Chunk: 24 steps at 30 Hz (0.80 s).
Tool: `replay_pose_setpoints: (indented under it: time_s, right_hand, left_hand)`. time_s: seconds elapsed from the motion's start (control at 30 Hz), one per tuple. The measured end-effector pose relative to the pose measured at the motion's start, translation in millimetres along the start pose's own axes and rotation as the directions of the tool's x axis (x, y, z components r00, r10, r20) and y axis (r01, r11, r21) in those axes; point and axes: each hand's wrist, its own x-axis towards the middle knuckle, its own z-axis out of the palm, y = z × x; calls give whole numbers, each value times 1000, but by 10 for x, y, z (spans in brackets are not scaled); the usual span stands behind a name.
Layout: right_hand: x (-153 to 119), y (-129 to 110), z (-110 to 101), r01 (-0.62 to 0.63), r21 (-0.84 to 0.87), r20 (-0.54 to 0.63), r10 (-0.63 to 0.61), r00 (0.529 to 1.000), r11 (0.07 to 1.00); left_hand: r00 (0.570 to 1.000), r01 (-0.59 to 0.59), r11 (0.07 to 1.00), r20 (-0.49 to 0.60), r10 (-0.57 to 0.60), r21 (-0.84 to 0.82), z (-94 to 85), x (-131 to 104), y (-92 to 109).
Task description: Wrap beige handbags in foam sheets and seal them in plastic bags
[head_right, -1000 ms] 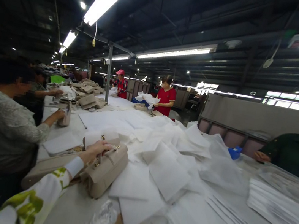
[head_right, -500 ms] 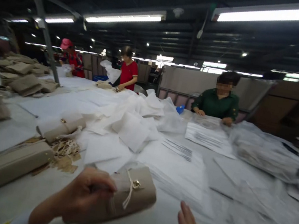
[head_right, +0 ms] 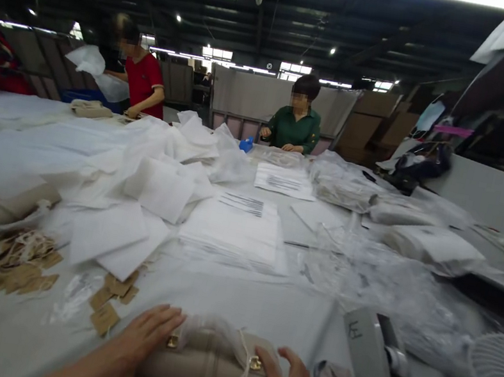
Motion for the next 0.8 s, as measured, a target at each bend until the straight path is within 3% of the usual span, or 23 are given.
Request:
replay_pose_setpoints:
  time_s: [0.07,0.13,0.2,0.27,0.37,0.43,0.47,0.53,0.6,0.8]
  right_hand:
    - [113,-42,-32,6,42,37,-8,999,999]
    - [198,-115,-67,-40,172,162,12,987,984]
    - [226,-176,-95,-123,289,251,48,967,949]
    - [199,-180,-117,-180,372,262,83,962,911]
    - [161,-48,-158,-267,571,311,96,945,776]
    - [229,72,-183,-401,681,400,148,904,612]
    - [302,114,-188,-469,672,454,182,872,572]
    - [513,133,-171,-557,557,542,239,806,616]
    - [764,68,-119,-550,419,609,226,760,723]
    - [1264,-154,70,-463,357,689,106,717,811]
  left_hand:
    - [997,67,996,35,-66,-50,150,39,-119]
    - [993,115,983,15,-114,-144,250,66,-154]
    - [991,127,967,-14,-133,-222,291,68,-140]
    - [991,107,967,-52,-122,-230,318,33,-138]
    - [990,0,996,-140,-13,-87,444,-82,-227]
    - [975,-60,995,-211,75,75,592,-169,-328]
    - [965,-68,986,-242,104,150,669,-206,-376]
    - [947,-46,966,-296,124,256,800,-254,-450]
    - [940,-28,954,-316,127,300,873,-268,-487]
    - [948,-17,943,-294,121,332,859,-207,-505]
